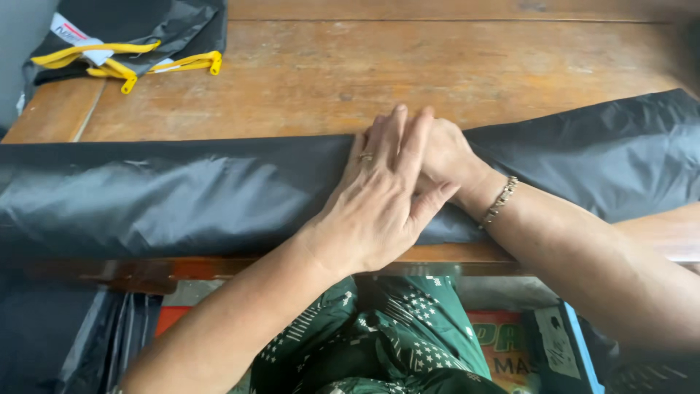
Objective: The person folds a long black bag on a wooden table, tucking in the ends and folding it into a compact square. They then place the folded bag into a black zippered pouch and zip it closed.
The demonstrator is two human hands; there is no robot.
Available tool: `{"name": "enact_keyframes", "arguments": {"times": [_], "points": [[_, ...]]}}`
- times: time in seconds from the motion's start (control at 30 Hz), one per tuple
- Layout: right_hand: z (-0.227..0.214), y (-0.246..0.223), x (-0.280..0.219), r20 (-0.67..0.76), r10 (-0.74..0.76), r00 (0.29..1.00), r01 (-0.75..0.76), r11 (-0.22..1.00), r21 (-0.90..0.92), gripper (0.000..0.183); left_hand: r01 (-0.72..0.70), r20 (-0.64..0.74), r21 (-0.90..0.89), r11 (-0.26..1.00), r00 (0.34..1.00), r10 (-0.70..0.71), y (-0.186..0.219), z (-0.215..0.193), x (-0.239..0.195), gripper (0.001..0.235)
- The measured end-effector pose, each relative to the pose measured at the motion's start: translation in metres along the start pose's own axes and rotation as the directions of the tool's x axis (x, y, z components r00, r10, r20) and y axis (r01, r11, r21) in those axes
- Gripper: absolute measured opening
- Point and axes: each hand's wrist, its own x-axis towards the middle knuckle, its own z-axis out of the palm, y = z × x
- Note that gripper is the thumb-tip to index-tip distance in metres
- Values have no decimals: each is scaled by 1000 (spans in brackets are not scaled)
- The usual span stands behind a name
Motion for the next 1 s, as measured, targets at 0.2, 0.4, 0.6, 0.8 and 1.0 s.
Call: {"name": "enact_keyframes", "arguments": {"times": [0.2, 0.4, 0.6, 0.8, 1.0], "points": [[8, 20, 12, -87, 39, 995, -10, 947, 321, 28, 98, 101, 144, 985, 988, -113, -16, 24, 1, 94], [-9, 49, 23, -24, 197, 980, -151, 819, 553, 27, 84, 235, 188, 979, 964, -127, -12, 15, 10, 82], [-39, 64, -20, -308, -318, 897, 250, 938, -240, 42, 106, 206, 182, 978, 968, -143, -19, 22, 11, 74], [-62, 56, -74, 147, -71, 987, 115, 941, -319, 68, 67, 166, 226, 972, 980, -106, -24, 27, 11, 65], [-93, 124, -66, 180, 405, 897, -325, 877, -353, 71, 84, 255, 211, 974, 957, -137, -24, 21, 17, 66]]}}
